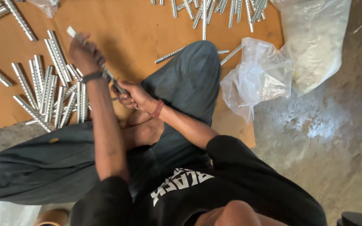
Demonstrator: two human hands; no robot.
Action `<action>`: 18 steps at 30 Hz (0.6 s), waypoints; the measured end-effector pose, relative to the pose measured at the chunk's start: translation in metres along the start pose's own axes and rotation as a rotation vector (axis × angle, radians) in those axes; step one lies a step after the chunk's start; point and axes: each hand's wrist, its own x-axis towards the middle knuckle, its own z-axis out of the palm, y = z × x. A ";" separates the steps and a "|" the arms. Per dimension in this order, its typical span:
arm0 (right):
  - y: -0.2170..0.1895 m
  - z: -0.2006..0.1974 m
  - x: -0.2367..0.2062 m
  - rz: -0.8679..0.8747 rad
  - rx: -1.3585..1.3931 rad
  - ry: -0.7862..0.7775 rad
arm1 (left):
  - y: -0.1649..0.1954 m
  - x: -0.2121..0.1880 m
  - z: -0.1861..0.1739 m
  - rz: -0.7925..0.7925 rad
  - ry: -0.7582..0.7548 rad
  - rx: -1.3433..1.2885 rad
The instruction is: The person sits cross-legged on the floor and repeatedly picks up two short metal rods, aligns them, and presses them together to form a longer rod. The person places the assembled rods into a plastic bag nearby.
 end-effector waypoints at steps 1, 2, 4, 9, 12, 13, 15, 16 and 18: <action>0.001 -0.014 -0.004 -0.057 -0.031 0.163 | -0.007 0.013 0.020 0.033 -0.002 0.113; 0.004 -0.028 -0.008 -0.103 -0.066 0.318 | -0.015 0.022 0.039 0.131 -0.044 0.189; 0.030 -0.023 0.008 -0.160 -0.208 0.554 | -0.011 0.037 0.048 0.331 -0.121 0.341; 0.056 -0.019 0.016 -0.159 -0.467 0.585 | -0.002 0.022 0.159 0.541 -0.357 0.976; 0.053 -0.013 0.018 -0.184 -0.431 0.544 | 0.015 0.019 0.139 0.583 -0.290 1.148; 0.048 -0.010 0.021 -0.194 -0.400 0.521 | 0.020 0.020 0.113 0.673 -0.171 1.179; 0.043 0.001 0.027 -0.157 -0.285 0.451 | 0.034 0.023 0.036 0.815 0.065 1.215; 0.034 0.000 0.033 -0.043 -0.213 0.405 | 0.044 0.033 -0.001 0.918 0.093 1.265; 0.036 0.018 0.035 -0.008 -0.251 0.407 | 0.065 0.028 -0.060 0.750 0.251 1.274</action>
